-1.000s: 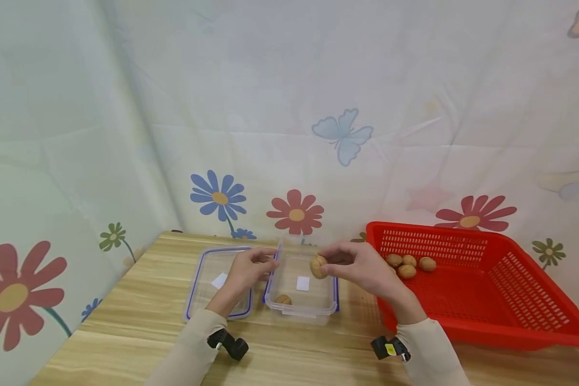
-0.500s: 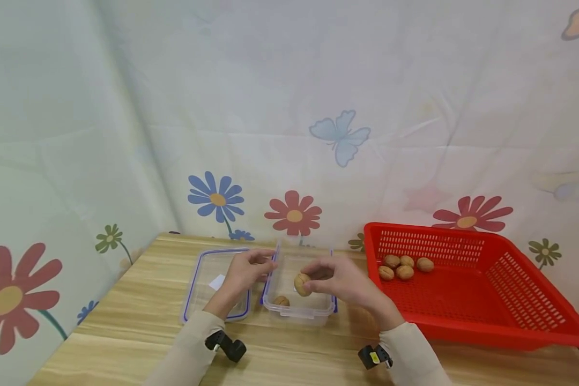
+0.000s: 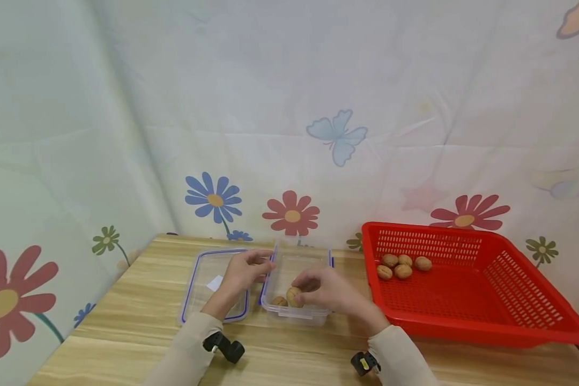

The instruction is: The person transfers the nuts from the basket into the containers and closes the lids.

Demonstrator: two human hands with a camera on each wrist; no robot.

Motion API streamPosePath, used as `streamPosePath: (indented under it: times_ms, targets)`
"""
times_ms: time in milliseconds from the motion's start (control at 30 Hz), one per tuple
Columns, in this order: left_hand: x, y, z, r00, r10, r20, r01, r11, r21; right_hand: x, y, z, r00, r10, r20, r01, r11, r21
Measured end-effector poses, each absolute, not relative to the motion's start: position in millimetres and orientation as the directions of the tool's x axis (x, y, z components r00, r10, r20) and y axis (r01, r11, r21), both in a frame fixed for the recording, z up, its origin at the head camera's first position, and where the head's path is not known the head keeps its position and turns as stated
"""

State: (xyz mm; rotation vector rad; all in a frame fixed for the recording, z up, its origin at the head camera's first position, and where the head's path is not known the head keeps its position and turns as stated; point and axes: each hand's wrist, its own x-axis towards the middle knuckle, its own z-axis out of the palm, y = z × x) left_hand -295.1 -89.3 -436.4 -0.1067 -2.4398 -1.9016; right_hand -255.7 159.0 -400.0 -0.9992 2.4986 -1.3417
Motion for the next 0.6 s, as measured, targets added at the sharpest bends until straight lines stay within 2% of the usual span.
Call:
streamPosePath:
  times_ms: [600]
  targets:
    - [-293.1,-88.9,-434.5,-0.996,0.020,0.081,0.084,0.246,0.966,-254.7,152.5,-404.5,-0.776,-0.619,0.126,-0.495,0.473,-0.728]
